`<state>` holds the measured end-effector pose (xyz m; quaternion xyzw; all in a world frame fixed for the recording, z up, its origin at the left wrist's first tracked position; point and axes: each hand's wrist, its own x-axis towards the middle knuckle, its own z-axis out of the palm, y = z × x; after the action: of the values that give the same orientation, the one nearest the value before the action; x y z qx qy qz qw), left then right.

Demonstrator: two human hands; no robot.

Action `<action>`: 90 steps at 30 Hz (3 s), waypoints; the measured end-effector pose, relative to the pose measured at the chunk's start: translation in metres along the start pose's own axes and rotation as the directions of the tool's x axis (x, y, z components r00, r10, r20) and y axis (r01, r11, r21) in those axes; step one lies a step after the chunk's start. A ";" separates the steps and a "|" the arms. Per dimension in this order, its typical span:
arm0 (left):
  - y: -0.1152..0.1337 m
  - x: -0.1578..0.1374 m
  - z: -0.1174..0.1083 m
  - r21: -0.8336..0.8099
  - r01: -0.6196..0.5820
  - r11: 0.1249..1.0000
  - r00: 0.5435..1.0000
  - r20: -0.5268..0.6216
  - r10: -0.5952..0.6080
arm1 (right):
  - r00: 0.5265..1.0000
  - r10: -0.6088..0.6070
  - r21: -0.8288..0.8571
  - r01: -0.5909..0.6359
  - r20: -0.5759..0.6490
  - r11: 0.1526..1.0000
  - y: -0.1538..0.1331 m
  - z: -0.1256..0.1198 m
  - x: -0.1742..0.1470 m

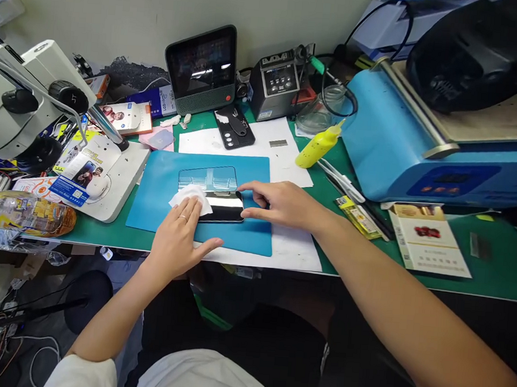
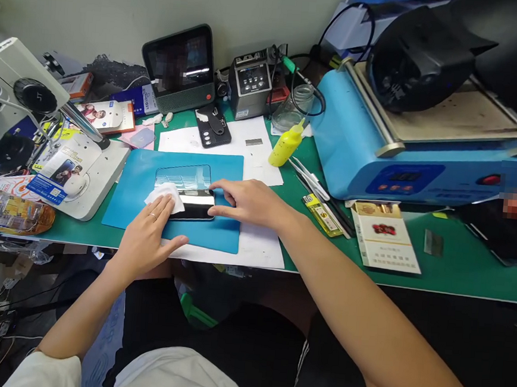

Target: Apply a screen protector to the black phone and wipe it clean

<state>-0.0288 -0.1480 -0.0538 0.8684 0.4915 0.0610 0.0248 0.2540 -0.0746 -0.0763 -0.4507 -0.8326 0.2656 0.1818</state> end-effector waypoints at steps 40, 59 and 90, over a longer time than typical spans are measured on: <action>-0.010 0.013 0.004 0.082 0.081 0.993 0.994 -0.076 -0.074 | 0.992 0.110 0.008 -0.110 -0.064 0.994 -0.005 0.007 0.003; -0.004 0.006 0.004 0.129 0.065 0.990 0.994 -0.095 -0.053 | 0.995 0.074 -0.007 -0.075 -0.067 0.997 -0.007 0.007 0.006; 0.016 0.023 0.015 0.129 0.069 0.989 0.991 -0.123 -0.053 | 0.995 0.060 -0.020 -0.062 -0.074 0.998 -0.003 0.011 0.007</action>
<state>-0.0014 -0.1360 -0.0652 0.8473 0.5216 0.0792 -0.0606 0.2422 -0.0729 -0.0829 -0.4874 -0.8141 0.2450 0.1991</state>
